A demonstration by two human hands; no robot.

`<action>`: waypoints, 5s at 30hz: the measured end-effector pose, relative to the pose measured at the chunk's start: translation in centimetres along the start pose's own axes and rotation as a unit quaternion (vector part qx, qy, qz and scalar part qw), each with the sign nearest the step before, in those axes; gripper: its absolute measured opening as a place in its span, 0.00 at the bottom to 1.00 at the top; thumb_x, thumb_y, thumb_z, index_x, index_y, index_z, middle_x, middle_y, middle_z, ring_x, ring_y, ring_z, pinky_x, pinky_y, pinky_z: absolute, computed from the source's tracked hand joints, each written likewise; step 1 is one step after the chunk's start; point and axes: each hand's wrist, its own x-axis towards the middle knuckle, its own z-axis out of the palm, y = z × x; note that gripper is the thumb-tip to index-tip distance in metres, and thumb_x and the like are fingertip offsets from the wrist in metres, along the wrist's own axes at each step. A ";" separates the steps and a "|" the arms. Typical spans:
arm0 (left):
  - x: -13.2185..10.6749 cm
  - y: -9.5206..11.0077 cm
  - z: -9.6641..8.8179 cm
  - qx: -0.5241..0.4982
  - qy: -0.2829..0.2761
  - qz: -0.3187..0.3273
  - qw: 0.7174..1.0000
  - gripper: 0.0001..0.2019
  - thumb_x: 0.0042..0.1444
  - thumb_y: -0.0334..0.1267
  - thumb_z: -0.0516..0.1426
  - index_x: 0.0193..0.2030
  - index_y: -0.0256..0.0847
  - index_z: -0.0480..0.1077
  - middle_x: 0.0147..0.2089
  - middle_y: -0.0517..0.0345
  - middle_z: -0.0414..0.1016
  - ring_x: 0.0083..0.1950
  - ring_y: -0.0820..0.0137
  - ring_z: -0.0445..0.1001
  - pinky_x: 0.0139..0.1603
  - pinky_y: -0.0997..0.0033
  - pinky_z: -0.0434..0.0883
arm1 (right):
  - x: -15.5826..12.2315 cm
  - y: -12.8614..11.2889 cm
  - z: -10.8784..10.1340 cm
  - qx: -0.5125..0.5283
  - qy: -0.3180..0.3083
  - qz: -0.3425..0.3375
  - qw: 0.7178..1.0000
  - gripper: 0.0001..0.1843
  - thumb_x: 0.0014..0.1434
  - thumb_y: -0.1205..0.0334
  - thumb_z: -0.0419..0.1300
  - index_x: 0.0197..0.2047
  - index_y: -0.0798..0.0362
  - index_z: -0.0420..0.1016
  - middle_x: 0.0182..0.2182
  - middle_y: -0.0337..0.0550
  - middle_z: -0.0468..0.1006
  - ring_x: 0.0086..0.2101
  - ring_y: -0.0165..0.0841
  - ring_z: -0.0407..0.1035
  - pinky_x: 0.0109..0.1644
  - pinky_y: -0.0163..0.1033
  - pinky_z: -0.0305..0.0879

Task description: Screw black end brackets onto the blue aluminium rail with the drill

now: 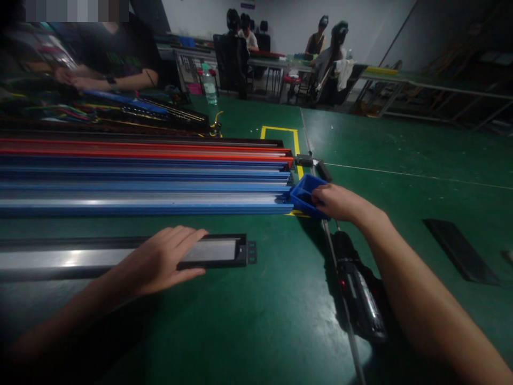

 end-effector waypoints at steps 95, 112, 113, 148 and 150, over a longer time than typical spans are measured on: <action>-0.1 -0.3 0.6 0.011 -0.013 -0.002 1.000 0.33 0.64 0.50 0.64 0.68 0.30 0.68 0.59 0.38 0.79 0.53 0.53 0.79 0.52 0.53 0.77 | -1.3 -1.6 -1.0 0.179 0.088 -0.010 0.980 0.15 0.60 0.55 0.63 0.43 0.51 0.88 0.24 0.38 0.79 0.24 0.30 0.69 0.30 0.37 0.64; 0.1 -0.1 0.2 0.011 -0.013 -0.003 1.000 0.33 0.64 0.50 0.64 0.68 0.29 0.69 0.58 0.37 0.79 0.52 0.53 0.79 0.50 0.53 0.77 | -1.1 -1.0 -0.6 0.138 0.068 0.014 0.988 0.20 0.60 0.58 0.59 0.50 0.54 0.87 0.27 0.41 0.81 0.23 0.31 0.69 0.32 0.39 0.64; 0.1 -0.1 0.2 0.009 -0.013 -0.003 1.000 0.33 0.64 0.50 0.64 0.68 0.29 0.69 0.58 0.37 0.79 0.52 0.53 0.79 0.50 0.53 0.77 | -1.0 -1.2 -0.6 0.138 0.054 0.004 0.989 0.20 0.61 0.59 0.58 0.49 0.54 0.87 0.27 0.41 0.80 0.23 0.31 0.68 0.32 0.39 0.63; 0.0 -0.2 0.2 0.007 -0.016 -0.002 1.000 0.32 0.65 0.51 0.63 0.68 0.29 0.68 0.58 0.36 0.79 0.52 0.53 0.79 0.50 0.51 0.78 | -0.8 -0.7 -0.1 0.112 0.153 0.005 0.982 0.14 0.61 0.61 0.58 0.46 0.51 0.81 0.41 0.46 0.85 0.39 0.40 0.81 0.44 0.44 0.75; 0.0 -0.2 0.3 0.002 -0.014 -0.005 1.000 0.32 0.65 0.51 0.63 0.69 0.30 0.68 0.59 0.36 0.79 0.53 0.53 0.79 0.50 0.51 0.78 | -1.1 -0.5 -0.3 0.127 0.164 0.035 0.978 0.13 0.60 0.60 0.60 0.46 0.51 0.81 0.40 0.46 0.86 0.39 0.41 0.81 0.44 0.44 0.76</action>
